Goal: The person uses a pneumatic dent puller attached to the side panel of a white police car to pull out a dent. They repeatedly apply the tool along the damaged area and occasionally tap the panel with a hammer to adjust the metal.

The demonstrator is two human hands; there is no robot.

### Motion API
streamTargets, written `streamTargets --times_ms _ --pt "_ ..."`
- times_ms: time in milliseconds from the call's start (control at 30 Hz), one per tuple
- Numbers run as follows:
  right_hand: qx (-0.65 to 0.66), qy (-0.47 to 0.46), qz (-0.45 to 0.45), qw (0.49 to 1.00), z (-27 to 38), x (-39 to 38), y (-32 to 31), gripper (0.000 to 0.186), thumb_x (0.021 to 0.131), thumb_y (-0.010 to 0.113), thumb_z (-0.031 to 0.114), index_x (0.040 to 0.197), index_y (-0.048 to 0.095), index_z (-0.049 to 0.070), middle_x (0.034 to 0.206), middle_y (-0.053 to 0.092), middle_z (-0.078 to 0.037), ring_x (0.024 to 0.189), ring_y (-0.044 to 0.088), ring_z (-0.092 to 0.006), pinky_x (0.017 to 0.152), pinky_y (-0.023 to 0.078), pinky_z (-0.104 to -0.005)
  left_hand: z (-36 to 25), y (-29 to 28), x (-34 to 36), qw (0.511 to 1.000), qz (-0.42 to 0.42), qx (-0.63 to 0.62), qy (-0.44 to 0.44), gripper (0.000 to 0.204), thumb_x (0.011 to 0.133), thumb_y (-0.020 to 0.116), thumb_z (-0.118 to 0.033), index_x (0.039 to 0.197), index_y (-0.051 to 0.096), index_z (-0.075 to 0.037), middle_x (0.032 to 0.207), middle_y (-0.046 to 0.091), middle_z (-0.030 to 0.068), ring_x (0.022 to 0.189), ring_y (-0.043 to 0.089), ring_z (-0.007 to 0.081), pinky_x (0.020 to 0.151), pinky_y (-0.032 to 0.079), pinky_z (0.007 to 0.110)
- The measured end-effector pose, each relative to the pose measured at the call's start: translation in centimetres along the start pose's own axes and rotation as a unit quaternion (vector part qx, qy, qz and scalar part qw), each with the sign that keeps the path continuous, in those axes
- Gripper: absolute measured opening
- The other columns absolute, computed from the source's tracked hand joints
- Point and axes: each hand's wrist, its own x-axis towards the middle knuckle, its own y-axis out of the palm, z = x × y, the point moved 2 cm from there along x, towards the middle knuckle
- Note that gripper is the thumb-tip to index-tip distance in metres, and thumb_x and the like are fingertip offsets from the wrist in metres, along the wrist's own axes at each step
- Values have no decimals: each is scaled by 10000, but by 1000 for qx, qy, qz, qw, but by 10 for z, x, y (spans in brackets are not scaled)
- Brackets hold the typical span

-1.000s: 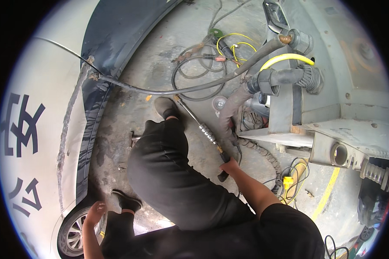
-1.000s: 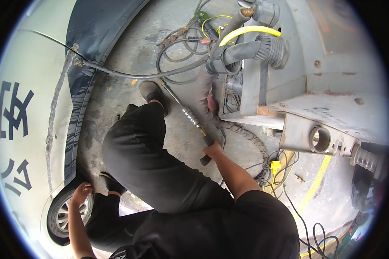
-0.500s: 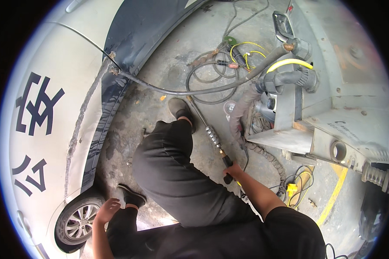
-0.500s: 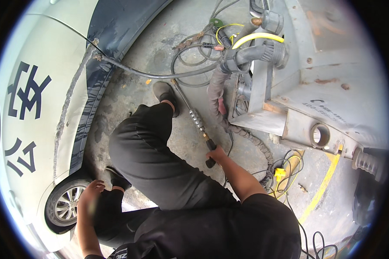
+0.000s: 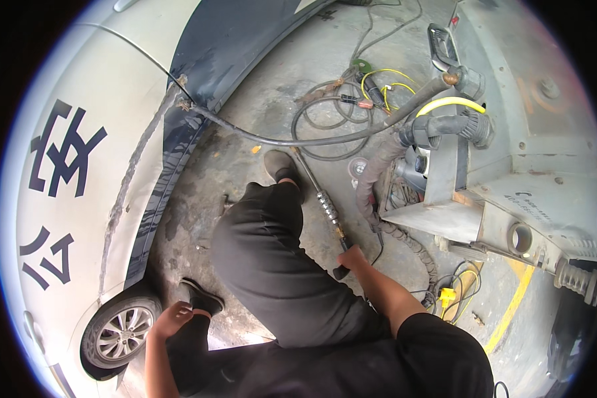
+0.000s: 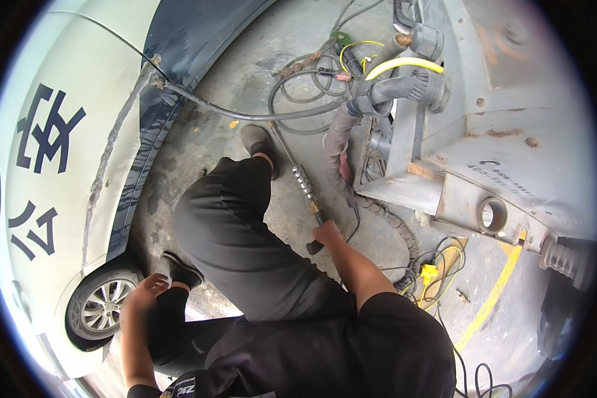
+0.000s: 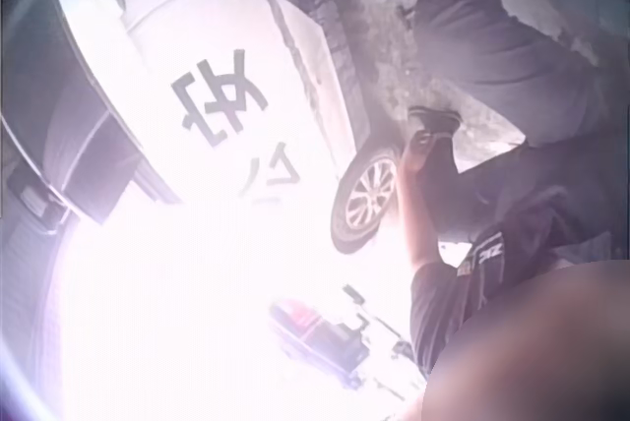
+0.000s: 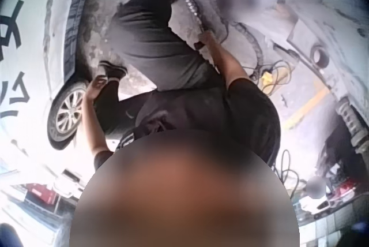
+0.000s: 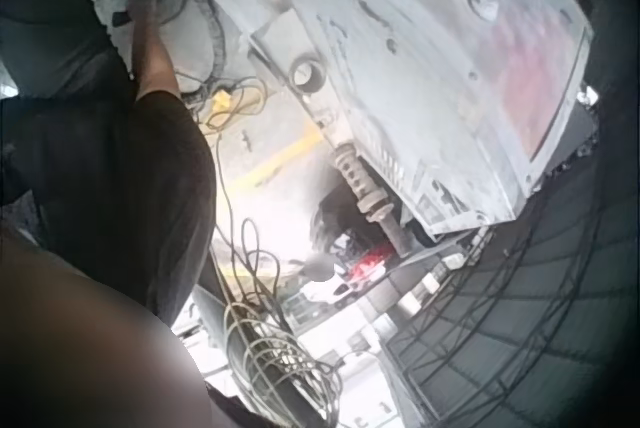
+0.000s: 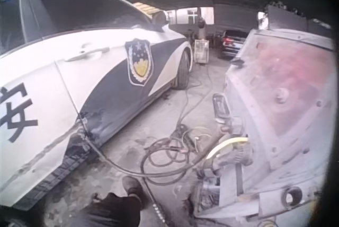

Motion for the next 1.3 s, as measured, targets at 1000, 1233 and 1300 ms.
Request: streamTargets --times_ms 1000,1233,1300 --pt "176 -103 15 979 28 -15 -20 334 789 797 314 792 720 -11 695 709 -135 599 722 -272 576 543 -444 20 2 20 997 7 64 39 446 998 757 -285 1370 675 -53 1208 770 134 1113 735 258 982 574 384" --pt "109 -121 -24 986 8 -41 -28 367 794 786 354 917 751 10 765 752 -162 719 764 -336 684 586 -463 6 -4 6 998 -13 37 55 409 1014 712 -264 1367 682 -59 1226 773 126 1116 739 270 999 570 386" --pt "61 -148 -56 986 -5 -49 -42 374 791 791 352 941 755 11 810 766 -172 766 764 -367 729 588 -476 -3 -3 -5 997 -24 10 73 396 1018 702 -235 1363 676 -43 1216 775 119 1099 742 251 991 571 374"
